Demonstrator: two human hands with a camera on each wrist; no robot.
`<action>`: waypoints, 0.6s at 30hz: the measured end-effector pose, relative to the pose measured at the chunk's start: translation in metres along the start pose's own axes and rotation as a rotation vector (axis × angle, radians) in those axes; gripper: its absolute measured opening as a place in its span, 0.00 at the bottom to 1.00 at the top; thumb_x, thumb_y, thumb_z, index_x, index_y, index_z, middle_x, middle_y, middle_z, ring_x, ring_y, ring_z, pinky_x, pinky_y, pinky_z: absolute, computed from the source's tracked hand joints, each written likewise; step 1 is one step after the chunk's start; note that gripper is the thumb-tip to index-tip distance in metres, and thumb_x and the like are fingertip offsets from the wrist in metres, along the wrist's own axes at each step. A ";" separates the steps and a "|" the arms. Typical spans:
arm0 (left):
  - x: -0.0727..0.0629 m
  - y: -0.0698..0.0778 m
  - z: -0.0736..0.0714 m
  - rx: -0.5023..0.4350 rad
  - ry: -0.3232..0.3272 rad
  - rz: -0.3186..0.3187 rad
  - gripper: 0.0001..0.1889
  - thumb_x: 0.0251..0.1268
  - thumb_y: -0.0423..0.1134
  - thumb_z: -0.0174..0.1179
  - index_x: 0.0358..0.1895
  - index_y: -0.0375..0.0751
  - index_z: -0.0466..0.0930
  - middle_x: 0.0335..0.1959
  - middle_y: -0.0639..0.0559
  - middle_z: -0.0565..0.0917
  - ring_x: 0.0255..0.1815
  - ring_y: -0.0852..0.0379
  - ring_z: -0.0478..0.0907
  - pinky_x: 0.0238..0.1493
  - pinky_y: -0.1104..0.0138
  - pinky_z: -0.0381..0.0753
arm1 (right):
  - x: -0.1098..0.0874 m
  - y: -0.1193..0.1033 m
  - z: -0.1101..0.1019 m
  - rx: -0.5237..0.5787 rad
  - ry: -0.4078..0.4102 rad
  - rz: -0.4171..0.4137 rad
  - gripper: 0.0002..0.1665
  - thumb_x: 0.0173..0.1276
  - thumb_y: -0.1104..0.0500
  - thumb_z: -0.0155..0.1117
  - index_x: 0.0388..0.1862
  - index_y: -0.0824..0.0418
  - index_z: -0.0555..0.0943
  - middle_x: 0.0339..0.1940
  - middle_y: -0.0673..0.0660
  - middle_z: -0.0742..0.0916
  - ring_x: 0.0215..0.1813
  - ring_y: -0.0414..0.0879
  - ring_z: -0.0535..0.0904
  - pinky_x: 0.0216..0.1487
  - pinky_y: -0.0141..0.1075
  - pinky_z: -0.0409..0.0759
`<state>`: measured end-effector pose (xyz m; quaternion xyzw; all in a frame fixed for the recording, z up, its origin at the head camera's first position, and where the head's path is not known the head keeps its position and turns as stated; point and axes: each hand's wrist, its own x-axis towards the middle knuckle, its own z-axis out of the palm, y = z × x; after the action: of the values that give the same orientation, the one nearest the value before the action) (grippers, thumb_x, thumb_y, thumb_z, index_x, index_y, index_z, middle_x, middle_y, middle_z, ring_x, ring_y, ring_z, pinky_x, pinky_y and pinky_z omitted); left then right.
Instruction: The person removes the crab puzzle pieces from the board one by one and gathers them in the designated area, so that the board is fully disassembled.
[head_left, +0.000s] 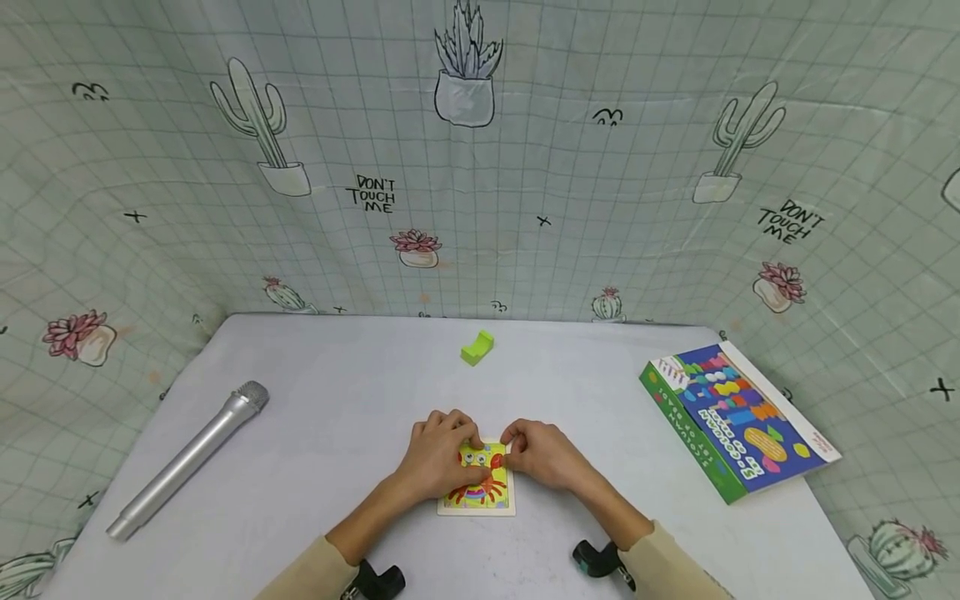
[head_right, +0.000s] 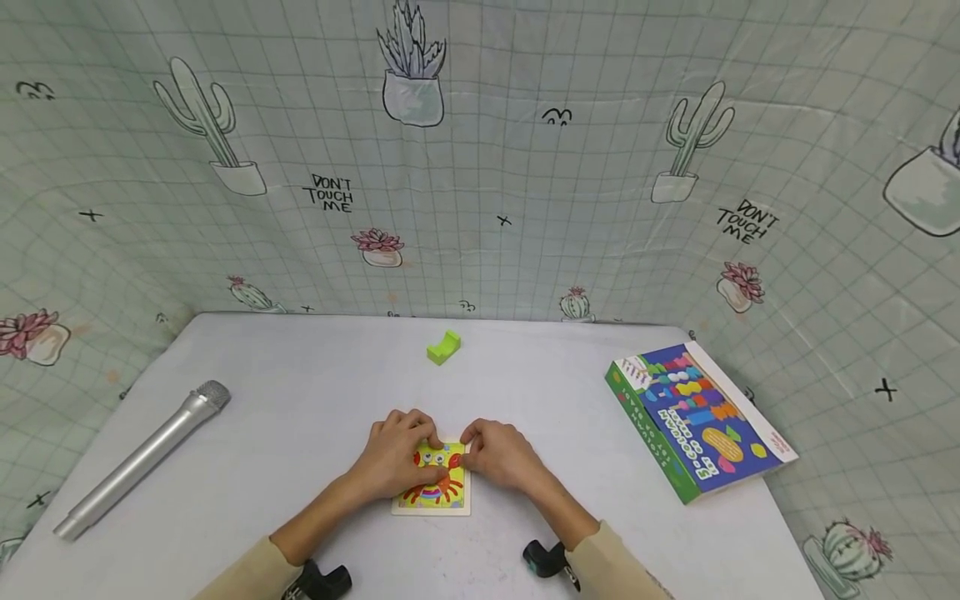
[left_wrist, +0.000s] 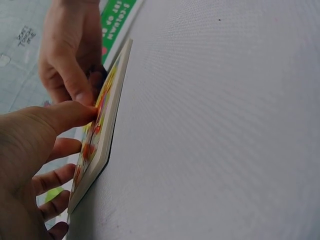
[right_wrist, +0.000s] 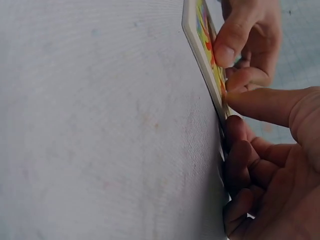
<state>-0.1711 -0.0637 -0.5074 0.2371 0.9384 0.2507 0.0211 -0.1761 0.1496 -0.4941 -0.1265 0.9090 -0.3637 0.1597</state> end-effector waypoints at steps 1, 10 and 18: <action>0.000 0.000 0.000 0.001 -0.001 -0.002 0.15 0.54 0.58 0.72 0.37 0.55 0.82 0.51 0.56 0.78 0.52 0.49 0.69 0.53 0.48 0.65 | 0.001 0.000 0.000 0.006 -0.002 0.011 0.09 0.63 0.59 0.69 0.41 0.58 0.81 0.25 0.49 0.80 0.26 0.41 0.73 0.29 0.33 0.69; -0.001 0.001 -0.001 0.002 0.022 0.019 0.14 0.53 0.57 0.73 0.34 0.56 0.82 0.50 0.56 0.78 0.51 0.48 0.70 0.51 0.48 0.66 | 0.009 -0.001 -0.003 0.019 0.000 0.046 0.05 0.62 0.59 0.68 0.36 0.57 0.82 0.26 0.49 0.81 0.28 0.43 0.75 0.31 0.37 0.70; -0.003 0.002 0.001 -0.010 0.024 0.026 0.13 0.54 0.56 0.73 0.26 0.58 0.79 0.49 0.56 0.78 0.50 0.49 0.70 0.51 0.47 0.66 | 0.009 0.000 -0.001 0.016 0.001 0.046 0.05 0.62 0.59 0.70 0.35 0.57 0.82 0.25 0.49 0.81 0.28 0.43 0.75 0.31 0.37 0.70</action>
<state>-0.1672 -0.0630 -0.5077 0.2461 0.9341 0.2585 0.0076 -0.1846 0.1473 -0.4952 -0.1044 0.9086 -0.3675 0.1686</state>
